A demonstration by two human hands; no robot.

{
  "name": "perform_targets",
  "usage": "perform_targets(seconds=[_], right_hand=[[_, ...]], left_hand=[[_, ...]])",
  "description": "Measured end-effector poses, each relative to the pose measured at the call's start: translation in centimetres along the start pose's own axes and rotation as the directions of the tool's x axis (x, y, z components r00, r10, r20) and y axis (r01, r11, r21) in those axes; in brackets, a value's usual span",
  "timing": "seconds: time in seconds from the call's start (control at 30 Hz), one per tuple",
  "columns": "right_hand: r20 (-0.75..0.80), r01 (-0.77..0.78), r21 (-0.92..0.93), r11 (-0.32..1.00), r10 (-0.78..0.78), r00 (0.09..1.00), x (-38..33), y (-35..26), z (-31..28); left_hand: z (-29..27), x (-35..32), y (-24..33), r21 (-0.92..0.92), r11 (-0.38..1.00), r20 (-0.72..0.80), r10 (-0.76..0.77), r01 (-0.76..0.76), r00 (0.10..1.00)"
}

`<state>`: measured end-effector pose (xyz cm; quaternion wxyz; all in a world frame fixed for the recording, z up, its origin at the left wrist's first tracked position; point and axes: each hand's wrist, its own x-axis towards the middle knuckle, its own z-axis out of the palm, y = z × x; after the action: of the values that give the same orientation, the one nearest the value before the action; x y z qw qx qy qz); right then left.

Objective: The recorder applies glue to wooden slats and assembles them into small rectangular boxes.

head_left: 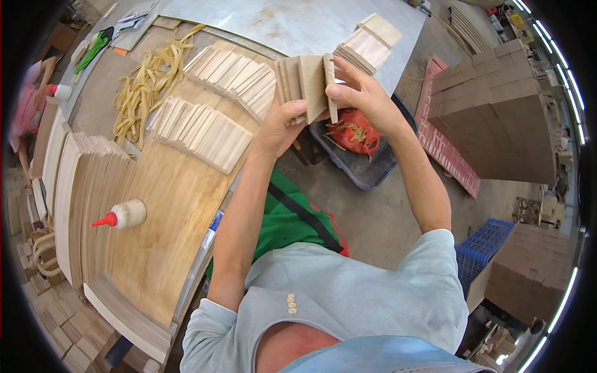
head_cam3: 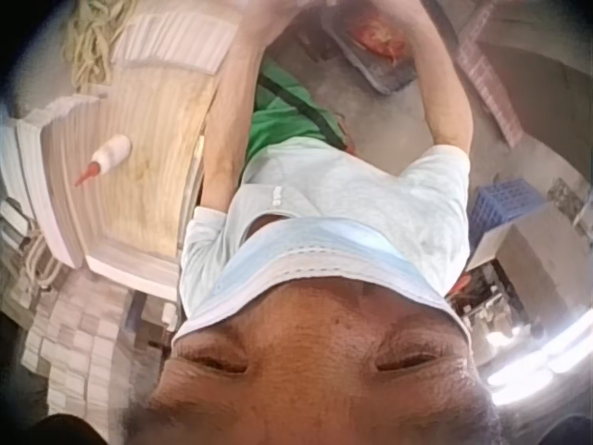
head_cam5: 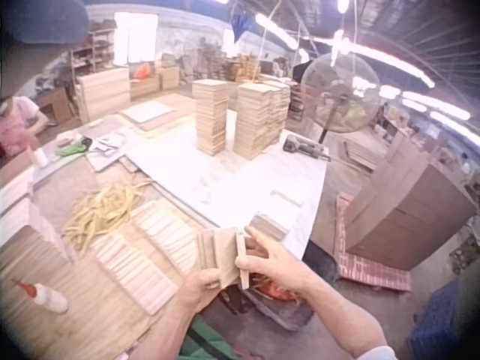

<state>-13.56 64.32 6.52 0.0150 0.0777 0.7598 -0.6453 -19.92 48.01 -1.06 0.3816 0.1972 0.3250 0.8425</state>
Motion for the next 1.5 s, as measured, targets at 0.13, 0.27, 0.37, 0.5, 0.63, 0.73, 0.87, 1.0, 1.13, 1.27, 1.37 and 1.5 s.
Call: perform_targets(seconds=[0.13,0.27,0.37,0.5,0.63,0.73,0.87,1.0,1.13,1.27,1.37,1.5], right_hand=[[-0.007,-0.025,0.004,1.000,0.025,1.000,-0.1,0.2,-0.6],[-0.003,-0.067,0.057,0.996,0.067,0.998,0.0,0.6,-1.4],[0.013,-0.071,-0.007,0.997,0.071,0.997,0.0,0.7,-1.8],[0.011,-0.097,0.003,0.995,0.097,0.995,-0.1,-0.5,-2.8],[0.030,-0.079,-0.032,0.996,0.080,0.996,0.2,-1.2,-5.8],[-0.138,-0.032,-0.286,0.958,-0.008,0.990,1.5,-1.6,-8.2],[-0.168,-0.115,-0.748,0.653,-0.019,0.986,5.8,-0.3,-10.5],[-0.175,-0.145,-0.897,0.417,-0.033,0.984,9.0,2.0,-11.6],[-0.143,-0.124,-0.953,0.278,-0.048,0.989,10.5,3.4,-12.5],[-0.088,-0.043,-0.961,0.274,-0.153,0.984,10.4,3.7,-12.2],[-0.140,0.045,-0.759,0.650,-0.230,0.963,7.2,1.4,-9.0],[0.035,-0.008,-0.380,0.925,0.023,0.999,2.8,1.0,-3.0]], left_hand=[[-0.6,-0.3,-0.4,-0.163,0.986,0.022,-0.042,0.045,0.999],[-0.2,-0.2,-1.0,-0.235,0.972,0.024,-0.021,0.026,0.999],[-0.3,0.1,-1.5,-0.271,0.962,0.027,-0.023,0.029,0.999],[-0.1,0.4,-1.5,-0.418,0.908,0.025,-0.021,0.030,0.999],[0.0,0.9,-1.6,-0.482,0.875,0.027,-0.030,0.039,0.999],[-0.1,1.2,-2.0,-0.500,0.865,0.039,-0.025,0.041,0.999],[-0.8,0.8,-2.0,-0.488,0.872,0.043,-0.035,0.051,0.998],[-0.7,0.7,-2.2,-0.463,0.884,0.021,-0.060,0.063,0.998],[-0.9,0.6,-2.2,-0.445,0.893,0.024,-0.070,0.074,0.997],[-0.7,0.6,-2.0,-0.441,0.895,0.014,-0.063,0.062,0.998],[-0.7,1.1,-1.6,-0.392,0.918,0.001,-0.054,0.051,0.999],[-0.3,2.4,-2.5,-0.128,0.992,-0.052,0.008,-0.015,0.999]])
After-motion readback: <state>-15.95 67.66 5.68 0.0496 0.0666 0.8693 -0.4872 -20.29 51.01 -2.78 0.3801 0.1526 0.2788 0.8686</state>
